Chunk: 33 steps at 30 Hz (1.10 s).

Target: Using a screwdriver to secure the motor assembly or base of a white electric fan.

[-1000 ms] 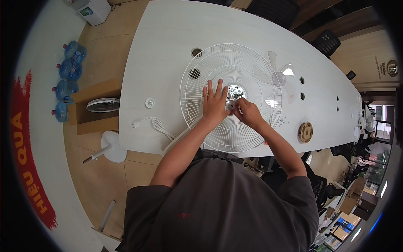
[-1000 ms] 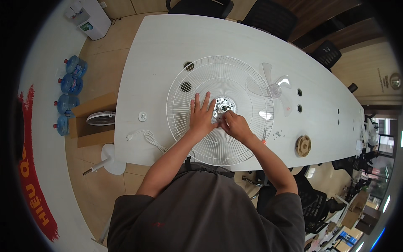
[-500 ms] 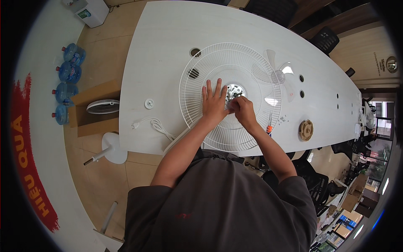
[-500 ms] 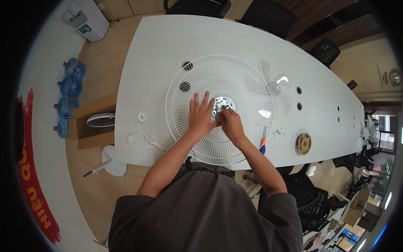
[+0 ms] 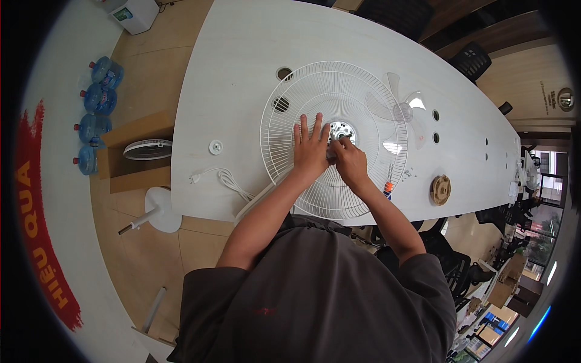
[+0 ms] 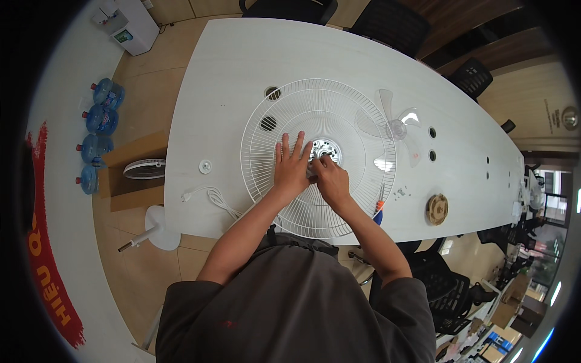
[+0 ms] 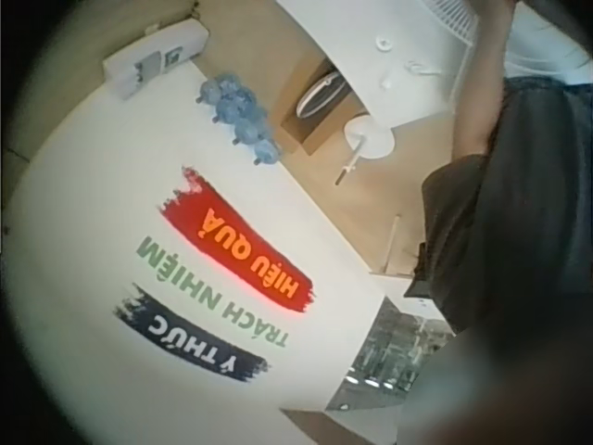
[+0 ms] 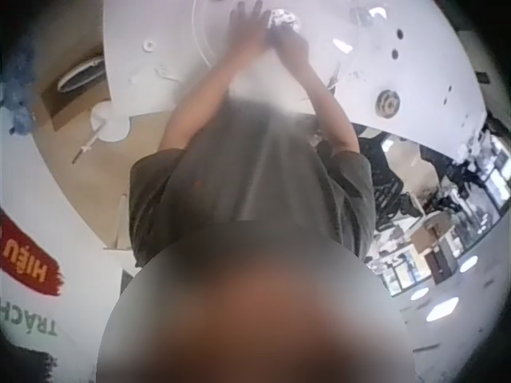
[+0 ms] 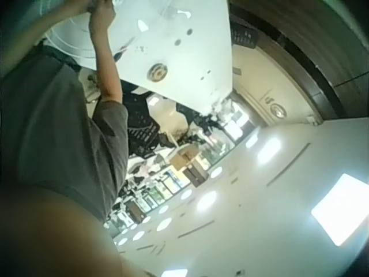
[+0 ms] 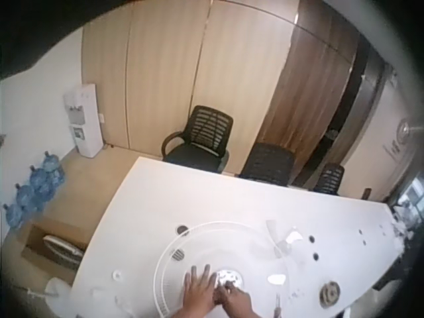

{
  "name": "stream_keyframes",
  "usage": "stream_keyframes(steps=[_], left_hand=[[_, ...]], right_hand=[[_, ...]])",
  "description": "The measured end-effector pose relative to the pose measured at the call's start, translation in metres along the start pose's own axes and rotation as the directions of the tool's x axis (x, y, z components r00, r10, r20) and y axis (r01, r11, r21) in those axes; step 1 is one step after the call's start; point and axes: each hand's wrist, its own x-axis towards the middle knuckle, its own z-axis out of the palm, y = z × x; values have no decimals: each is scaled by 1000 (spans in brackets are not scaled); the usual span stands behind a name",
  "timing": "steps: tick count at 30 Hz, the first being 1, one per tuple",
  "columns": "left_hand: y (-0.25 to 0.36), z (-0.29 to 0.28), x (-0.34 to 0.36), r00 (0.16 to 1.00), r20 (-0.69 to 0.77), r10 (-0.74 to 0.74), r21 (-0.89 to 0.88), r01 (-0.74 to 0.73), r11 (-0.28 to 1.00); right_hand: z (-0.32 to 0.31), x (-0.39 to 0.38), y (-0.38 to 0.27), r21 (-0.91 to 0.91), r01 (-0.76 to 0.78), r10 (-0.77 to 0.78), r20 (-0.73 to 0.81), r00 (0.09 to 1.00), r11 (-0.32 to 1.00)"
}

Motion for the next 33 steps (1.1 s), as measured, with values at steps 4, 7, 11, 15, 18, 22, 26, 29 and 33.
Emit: stream_keyframes(steps=[4, 7, 11, 15, 18, 22, 26, 29, 33], left_hand=[[1, -3, 1, 1000, 6, -4, -50, 4, 999], [-1, -3, 0, 1000, -3, 4, -41, -4, 999], [-2, -2, -1, 1000, -11, 14, -48, -15, 999], [0, -3, -1, 999, -26, 20, -70, -22, 997], [-1, -3, -1, 999, -22, 26, -67, -27, 997], [-6, 1, -1, 999, 28, 15, -30, -15, 999], [-8, 2, -1, 999, 35, 31, -13, -31, 999], [-9, 5, 2, 999, 16, 33, 7, -33, 999], [-10, 5, 4, 999, 32, 36, 31, -37, 999]], right_hand=[[2, -7, 12, 143, 4, 12, -109, 994, 990], [0, -12, 20, 220, -31, 65, -148, 987, 975], [-4, -19, 26, 264, -104, 144, -137, 980, 959], [-7, -23, 26, 278, -113, 149, -111, 983, 954], [-19, -29, 26, 297, -140, 181, -113, 977, 944], [-58, -58, 36, 318, -158, 287, -413, 864, 935], [-56, -122, 101, 401, -508, 633, -626, 455, 762], [7, -212, 177, 325, -783, 807, -479, 346, 530], [71, -259, 162, 120, -934, 932, -186, 311, 336]])
